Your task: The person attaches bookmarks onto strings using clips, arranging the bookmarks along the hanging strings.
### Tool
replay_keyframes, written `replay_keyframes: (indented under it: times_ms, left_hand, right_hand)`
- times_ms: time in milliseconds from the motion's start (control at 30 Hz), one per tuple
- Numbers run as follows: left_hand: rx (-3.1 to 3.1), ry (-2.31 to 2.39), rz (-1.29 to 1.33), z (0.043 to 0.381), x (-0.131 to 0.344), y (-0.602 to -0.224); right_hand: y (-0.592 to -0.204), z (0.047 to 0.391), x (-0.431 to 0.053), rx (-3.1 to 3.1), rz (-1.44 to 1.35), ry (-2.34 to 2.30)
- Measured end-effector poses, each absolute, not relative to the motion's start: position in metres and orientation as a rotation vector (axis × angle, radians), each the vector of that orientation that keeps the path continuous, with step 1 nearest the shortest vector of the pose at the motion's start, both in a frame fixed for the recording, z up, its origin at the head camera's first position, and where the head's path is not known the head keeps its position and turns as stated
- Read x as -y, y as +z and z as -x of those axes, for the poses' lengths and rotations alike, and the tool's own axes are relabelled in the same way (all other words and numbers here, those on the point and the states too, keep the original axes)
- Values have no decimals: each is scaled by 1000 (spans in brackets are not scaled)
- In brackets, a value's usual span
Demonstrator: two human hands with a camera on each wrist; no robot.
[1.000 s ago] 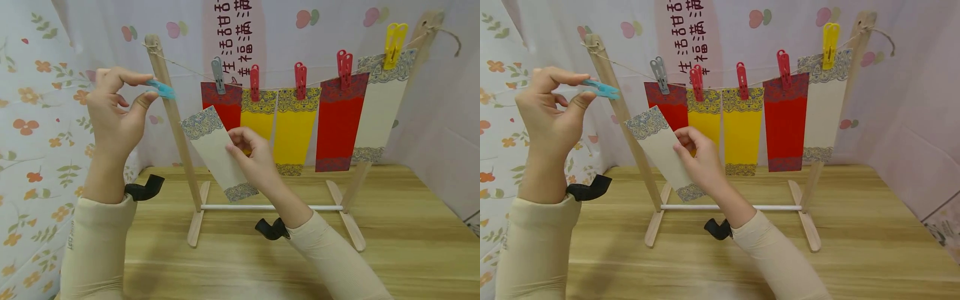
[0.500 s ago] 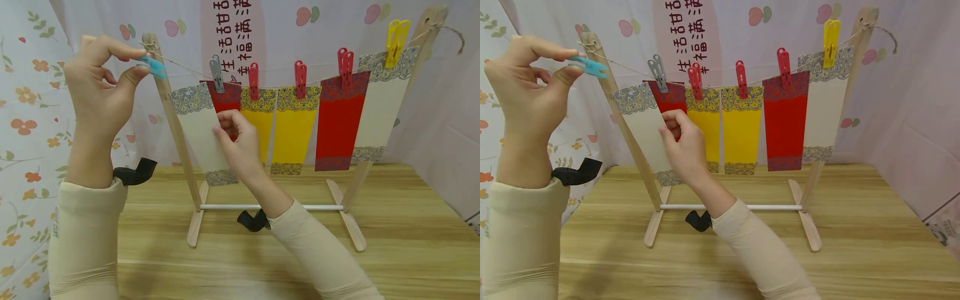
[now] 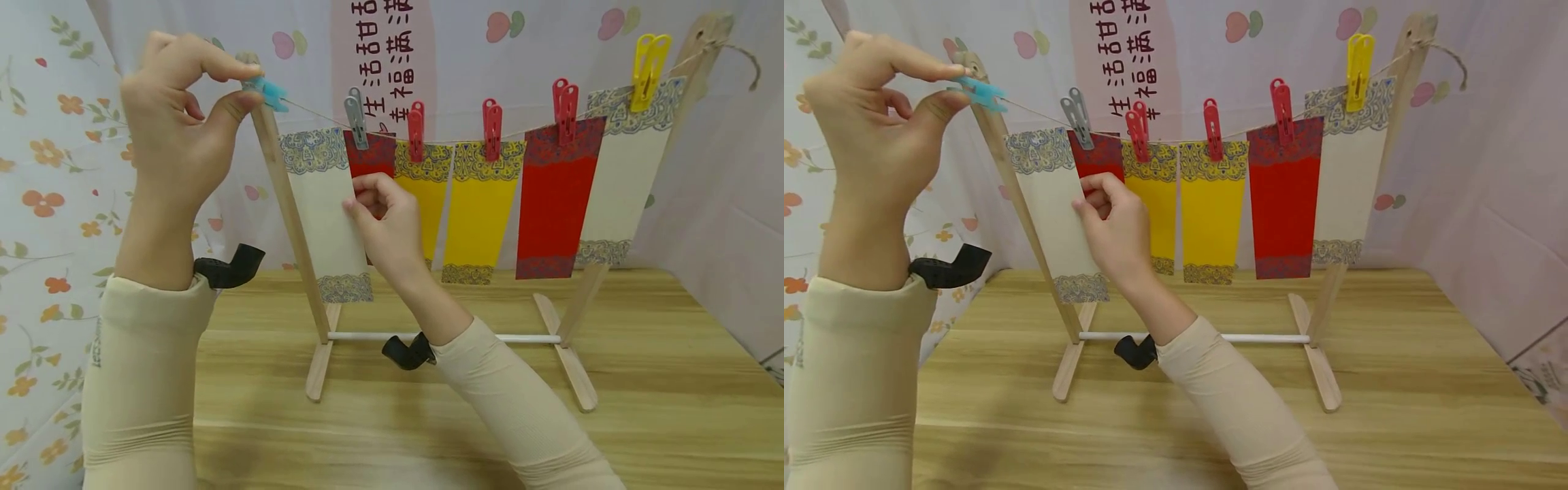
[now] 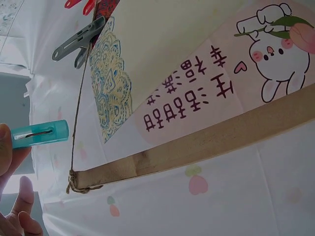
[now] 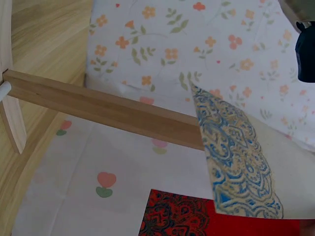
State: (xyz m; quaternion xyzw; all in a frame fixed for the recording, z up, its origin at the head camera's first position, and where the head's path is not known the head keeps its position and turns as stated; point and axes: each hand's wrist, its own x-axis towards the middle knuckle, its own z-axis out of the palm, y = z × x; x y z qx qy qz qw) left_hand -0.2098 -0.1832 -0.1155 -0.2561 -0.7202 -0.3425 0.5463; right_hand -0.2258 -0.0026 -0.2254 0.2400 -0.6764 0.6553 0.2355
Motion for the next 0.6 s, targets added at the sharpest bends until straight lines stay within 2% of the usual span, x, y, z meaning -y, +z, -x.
replay_keyframes:
  times_ms: [600]
  left_hand:
    - [1777, -837, 590, 220, 180, -109]
  right_hand:
    - [-218, 234, 10, 1772, -625, 1765]
